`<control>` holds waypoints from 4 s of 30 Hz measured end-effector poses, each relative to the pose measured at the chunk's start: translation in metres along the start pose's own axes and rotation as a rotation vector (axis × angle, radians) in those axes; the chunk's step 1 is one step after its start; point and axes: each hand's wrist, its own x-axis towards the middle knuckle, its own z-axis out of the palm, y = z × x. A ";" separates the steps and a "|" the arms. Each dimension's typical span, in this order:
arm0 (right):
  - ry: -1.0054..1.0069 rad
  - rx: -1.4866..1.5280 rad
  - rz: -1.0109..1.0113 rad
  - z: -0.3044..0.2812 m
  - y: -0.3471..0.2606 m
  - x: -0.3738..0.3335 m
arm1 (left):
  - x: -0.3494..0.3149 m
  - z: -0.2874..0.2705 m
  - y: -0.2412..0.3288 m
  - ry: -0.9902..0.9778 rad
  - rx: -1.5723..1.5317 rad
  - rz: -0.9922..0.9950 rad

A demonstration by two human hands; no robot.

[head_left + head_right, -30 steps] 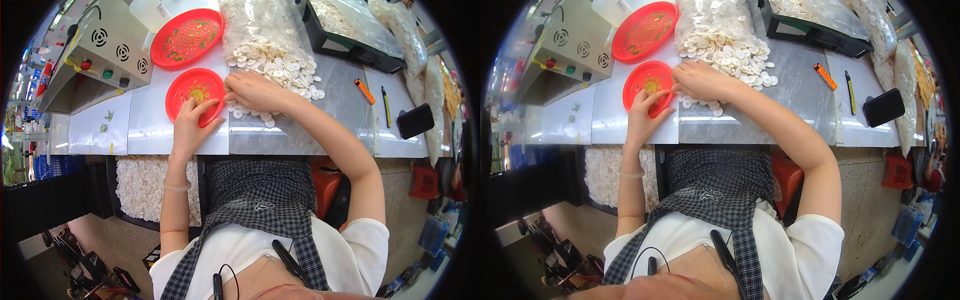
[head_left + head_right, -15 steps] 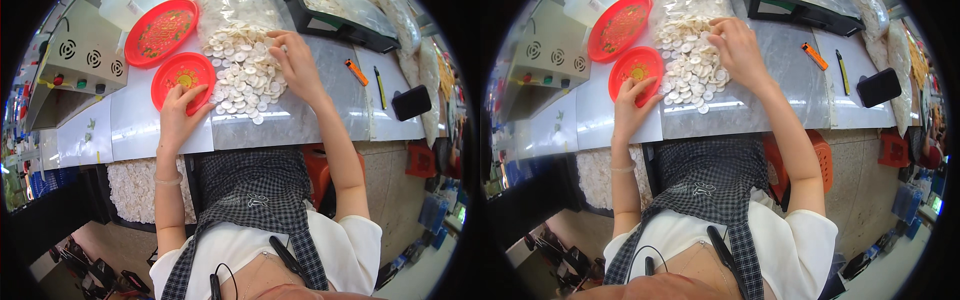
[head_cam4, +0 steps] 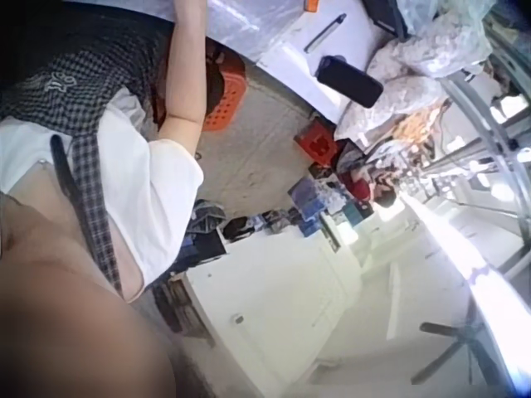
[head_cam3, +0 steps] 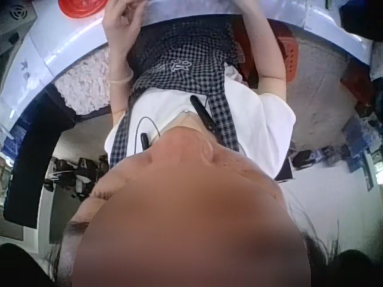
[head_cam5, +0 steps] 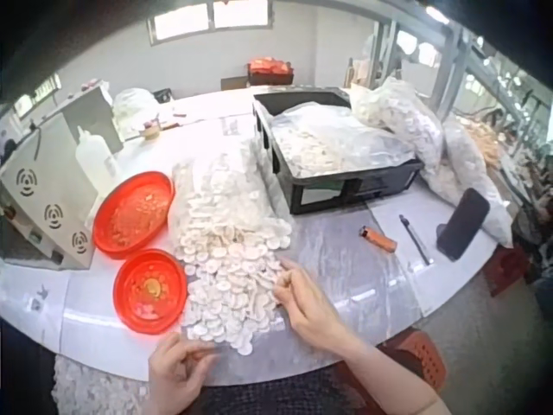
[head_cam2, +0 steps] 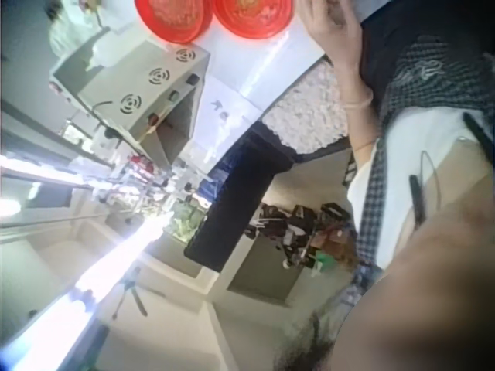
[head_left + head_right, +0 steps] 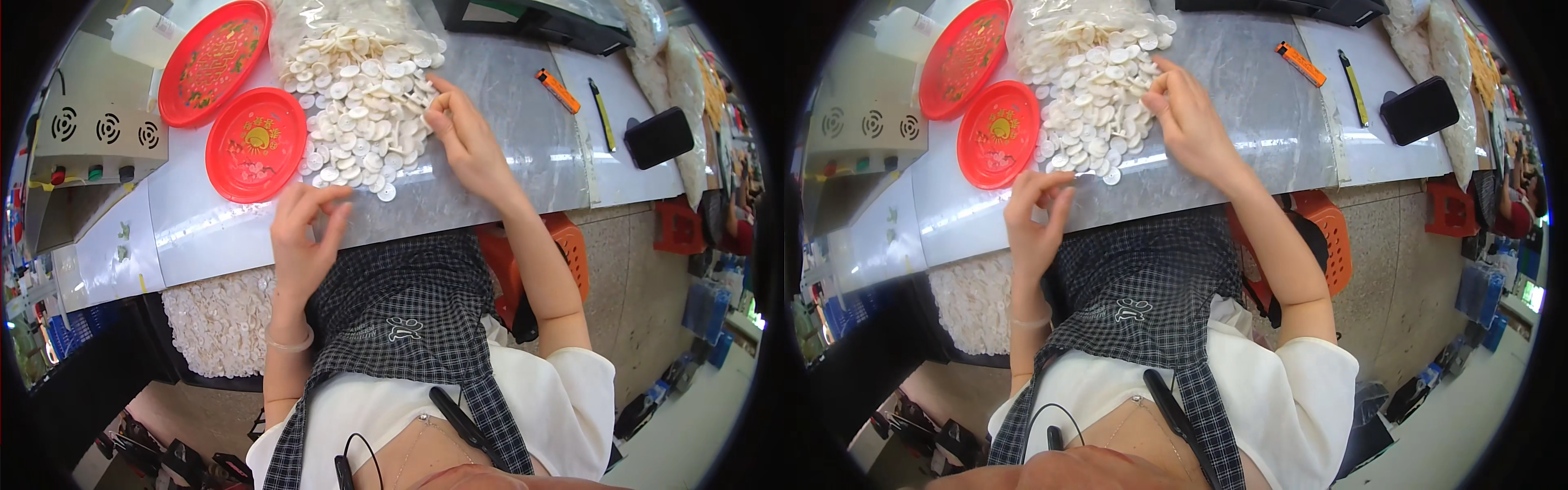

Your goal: Inspecting and sorting small white plastic toy components at a workbench.

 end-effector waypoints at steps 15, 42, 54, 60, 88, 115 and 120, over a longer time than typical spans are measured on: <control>-0.229 0.006 0.035 -0.046 0.048 0.073 | -0.006 0.023 0.002 -0.028 0.044 0.027; -0.267 1.665 0.699 0.015 -0.054 -0.063 | -0.028 0.020 0.009 -0.224 -1.617 -0.621; -0.300 1.356 0.460 0.005 -0.046 -0.069 | -0.025 0.028 0.012 -0.215 -2.219 -0.586; -0.206 1.110 0.541 -0.001 -0.054 -0.067 | -0.022 0.024 0.023 -0.131 -2.063 -0.666; 0.003 -0.323 -0.027 0.043 -0.050 -0.064 | -0.036 0.015 -0.007 -0.171 -1.781 -0.463; -0.043 -0.088 0.026 0.029 -0.052 -0.073 | -0.027 0.014 0.011 0.149 -1.947 -0.671; -0.101 0.017 0.107 0.027 -0.058 -0.075 | -0.029 0.020 0.008 0.163 -1.774 -0.650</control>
